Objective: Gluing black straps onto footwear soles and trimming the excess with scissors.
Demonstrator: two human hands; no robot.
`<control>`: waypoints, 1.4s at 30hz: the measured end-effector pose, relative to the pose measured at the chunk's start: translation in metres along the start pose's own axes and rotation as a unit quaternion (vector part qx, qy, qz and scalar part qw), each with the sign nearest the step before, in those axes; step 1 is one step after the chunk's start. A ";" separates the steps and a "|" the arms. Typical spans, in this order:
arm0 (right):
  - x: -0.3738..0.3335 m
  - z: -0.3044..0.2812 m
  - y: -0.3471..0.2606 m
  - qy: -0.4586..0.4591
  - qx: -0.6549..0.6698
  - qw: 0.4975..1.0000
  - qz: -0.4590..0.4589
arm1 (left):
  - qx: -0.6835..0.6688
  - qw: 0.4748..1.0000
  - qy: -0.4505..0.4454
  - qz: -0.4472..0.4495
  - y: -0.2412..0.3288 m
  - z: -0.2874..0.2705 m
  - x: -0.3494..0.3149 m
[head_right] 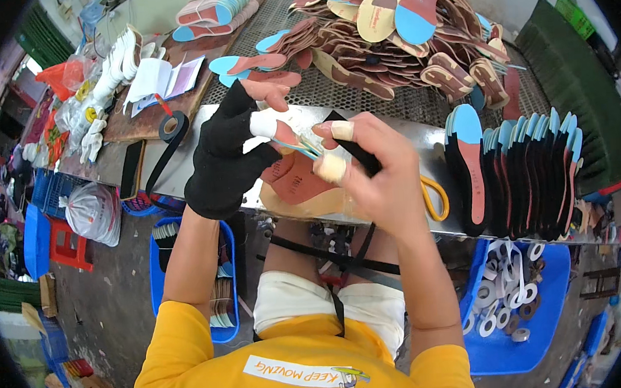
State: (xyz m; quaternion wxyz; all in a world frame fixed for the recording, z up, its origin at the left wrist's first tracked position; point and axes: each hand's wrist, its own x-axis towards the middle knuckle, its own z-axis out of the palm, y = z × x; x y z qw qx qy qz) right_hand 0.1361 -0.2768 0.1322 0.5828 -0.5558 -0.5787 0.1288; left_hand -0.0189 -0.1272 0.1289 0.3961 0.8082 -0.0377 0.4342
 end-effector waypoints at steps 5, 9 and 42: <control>0.015 -0.024 -0.013 -0.162 0.087 0.963 0.196 | 0.025 0.998 -0.041 0.042 0.008 0.000 -0.001; 0.017 -0.027 0.007 -0.233 0.071 0.939 0.242 | 0.028 0.996 -0.077 0.041 0.017 0.000 -0.008; 0.006 -0.010 0.047 0.059 -0.003 0.988 0.144 | -0.027 0.948 0.151 -0.278 0.034 -0.048 -0.026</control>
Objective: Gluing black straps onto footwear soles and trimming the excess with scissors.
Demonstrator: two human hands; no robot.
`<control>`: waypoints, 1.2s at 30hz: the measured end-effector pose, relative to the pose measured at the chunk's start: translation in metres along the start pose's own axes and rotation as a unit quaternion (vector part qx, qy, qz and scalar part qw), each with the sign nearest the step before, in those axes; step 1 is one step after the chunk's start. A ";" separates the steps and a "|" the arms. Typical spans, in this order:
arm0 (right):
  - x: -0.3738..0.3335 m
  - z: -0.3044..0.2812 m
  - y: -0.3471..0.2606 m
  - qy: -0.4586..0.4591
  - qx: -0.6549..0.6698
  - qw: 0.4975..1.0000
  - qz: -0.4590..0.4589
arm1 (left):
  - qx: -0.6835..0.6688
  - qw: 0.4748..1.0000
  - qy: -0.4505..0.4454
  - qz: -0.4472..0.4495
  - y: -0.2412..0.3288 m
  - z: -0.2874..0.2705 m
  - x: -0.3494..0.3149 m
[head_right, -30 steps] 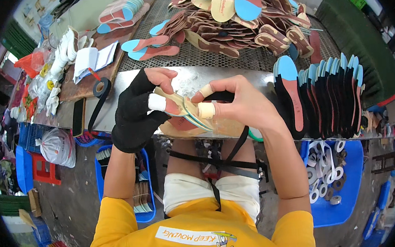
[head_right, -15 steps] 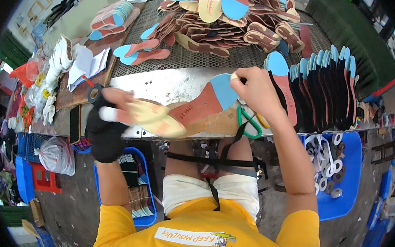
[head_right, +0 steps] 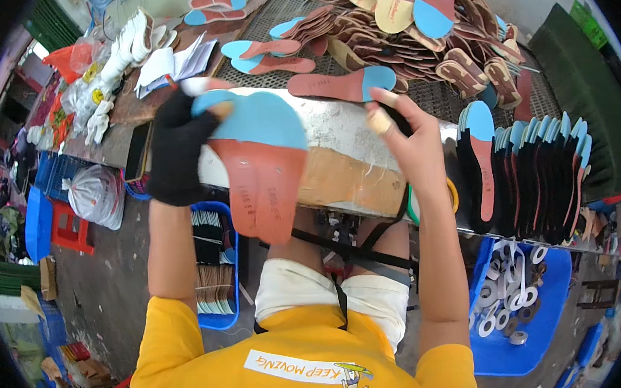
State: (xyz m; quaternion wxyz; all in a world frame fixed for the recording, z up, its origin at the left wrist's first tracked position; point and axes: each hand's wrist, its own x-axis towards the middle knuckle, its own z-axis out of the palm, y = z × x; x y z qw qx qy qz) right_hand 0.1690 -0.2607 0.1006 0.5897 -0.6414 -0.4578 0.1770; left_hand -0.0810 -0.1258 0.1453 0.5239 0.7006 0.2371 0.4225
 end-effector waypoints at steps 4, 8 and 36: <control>-0.014 0.021 -0.028 -0.081 -0.029 0.986 -0.145 | -0.085 0.989 -0.125 0.002 -0.024 0.034 0.019; -0.039 0.022 -0.045 0.030 -0.172 0.957 -0.231 | -0.207 0.950 -0.224 -0.061 -0.045 0.039 0.043; -0.090 -0.062 -0.049 -0.007 0.341 0.939 0.036 | -0.057 0.998 -0.031 -0.028 -0.059 0.030 0.008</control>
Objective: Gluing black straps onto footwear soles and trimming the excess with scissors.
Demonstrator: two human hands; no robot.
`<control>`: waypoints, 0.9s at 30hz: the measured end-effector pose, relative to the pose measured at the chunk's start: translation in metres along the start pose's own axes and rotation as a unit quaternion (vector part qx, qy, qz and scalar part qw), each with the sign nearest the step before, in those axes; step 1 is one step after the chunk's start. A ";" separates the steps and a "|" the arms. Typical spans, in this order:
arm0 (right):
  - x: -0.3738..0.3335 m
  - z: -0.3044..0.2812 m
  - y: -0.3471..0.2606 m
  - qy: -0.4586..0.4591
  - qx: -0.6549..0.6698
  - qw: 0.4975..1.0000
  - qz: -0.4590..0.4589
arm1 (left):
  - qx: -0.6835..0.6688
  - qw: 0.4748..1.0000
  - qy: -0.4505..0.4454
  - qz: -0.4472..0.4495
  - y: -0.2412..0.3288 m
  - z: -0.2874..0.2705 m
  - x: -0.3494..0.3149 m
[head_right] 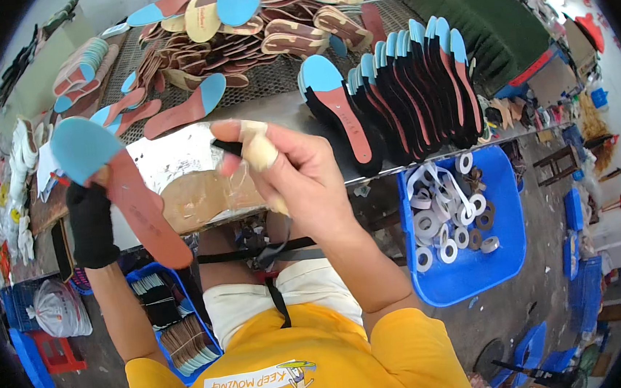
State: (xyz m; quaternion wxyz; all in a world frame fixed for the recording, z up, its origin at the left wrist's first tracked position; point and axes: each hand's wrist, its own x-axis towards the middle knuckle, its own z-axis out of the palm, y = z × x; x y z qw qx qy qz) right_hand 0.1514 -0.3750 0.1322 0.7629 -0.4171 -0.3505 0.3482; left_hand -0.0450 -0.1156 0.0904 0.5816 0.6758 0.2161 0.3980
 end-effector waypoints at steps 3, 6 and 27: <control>-0.010 -0.003 0.020 0.015 -0.053 0.997 0.053 | -0.047 0.994 0.102 0.013 -0.006 0.006 -0.004; -0.013 -0.033 0.039 -0.007 -0.095 0.974 0.203 | -0.071 0.989 0.129 0.007 -0.062 -0.008 -0.017; 0.016 -0.039 0.111 -0.168 -0.604 0.777 -0.053 | 0.405 0.892 -0.028 0.197 -0.064 0.020 -0.031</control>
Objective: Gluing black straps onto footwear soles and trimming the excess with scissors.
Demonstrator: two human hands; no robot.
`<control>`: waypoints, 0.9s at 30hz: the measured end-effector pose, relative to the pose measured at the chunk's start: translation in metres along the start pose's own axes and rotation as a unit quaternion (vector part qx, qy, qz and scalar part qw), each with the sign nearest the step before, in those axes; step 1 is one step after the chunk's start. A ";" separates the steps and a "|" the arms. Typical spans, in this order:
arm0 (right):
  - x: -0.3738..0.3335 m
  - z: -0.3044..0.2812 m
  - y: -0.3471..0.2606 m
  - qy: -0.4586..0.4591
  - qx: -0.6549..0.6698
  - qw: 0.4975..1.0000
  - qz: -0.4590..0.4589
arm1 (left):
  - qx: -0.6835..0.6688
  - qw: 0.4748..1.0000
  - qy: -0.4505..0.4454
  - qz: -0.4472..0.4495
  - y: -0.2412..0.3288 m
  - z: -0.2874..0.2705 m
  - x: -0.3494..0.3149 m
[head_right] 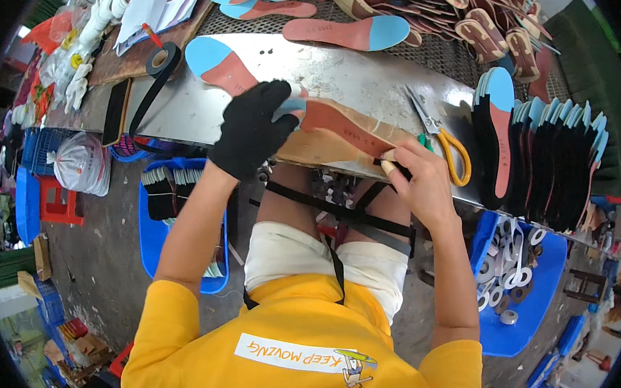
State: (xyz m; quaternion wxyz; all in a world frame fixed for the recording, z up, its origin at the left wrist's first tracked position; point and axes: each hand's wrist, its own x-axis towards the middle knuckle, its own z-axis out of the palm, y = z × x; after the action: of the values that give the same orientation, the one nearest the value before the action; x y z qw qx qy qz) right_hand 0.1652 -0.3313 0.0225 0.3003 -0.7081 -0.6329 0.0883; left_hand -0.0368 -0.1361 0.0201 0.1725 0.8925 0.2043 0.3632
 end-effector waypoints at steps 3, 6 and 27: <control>-0.001 -0.005 0.006 0.054 0.136 0.989 0.017 | -0.017 0.999 0.017 -0.030 -0.005 0.010 -0.014; -0.004 -0.020 0.004 0.131 0.401 0.896 0.137 | -0.049 0.994 0.057 -0.074 -0.001 0.012 -0.017; 0.098 0.044 -0.056 0.055 0.063 0.994 0.067 | -0.139 0.986 0.062 -0.063 -0.018 0.020 -0.015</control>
State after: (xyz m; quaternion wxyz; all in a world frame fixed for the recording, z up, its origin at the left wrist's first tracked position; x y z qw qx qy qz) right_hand 0.1140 -0.2231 0.0422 0.3722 -0.7323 -0.5599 0.1083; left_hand -0.0365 -0.1314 -0.0099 0.3046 0.8208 0.2177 0.4314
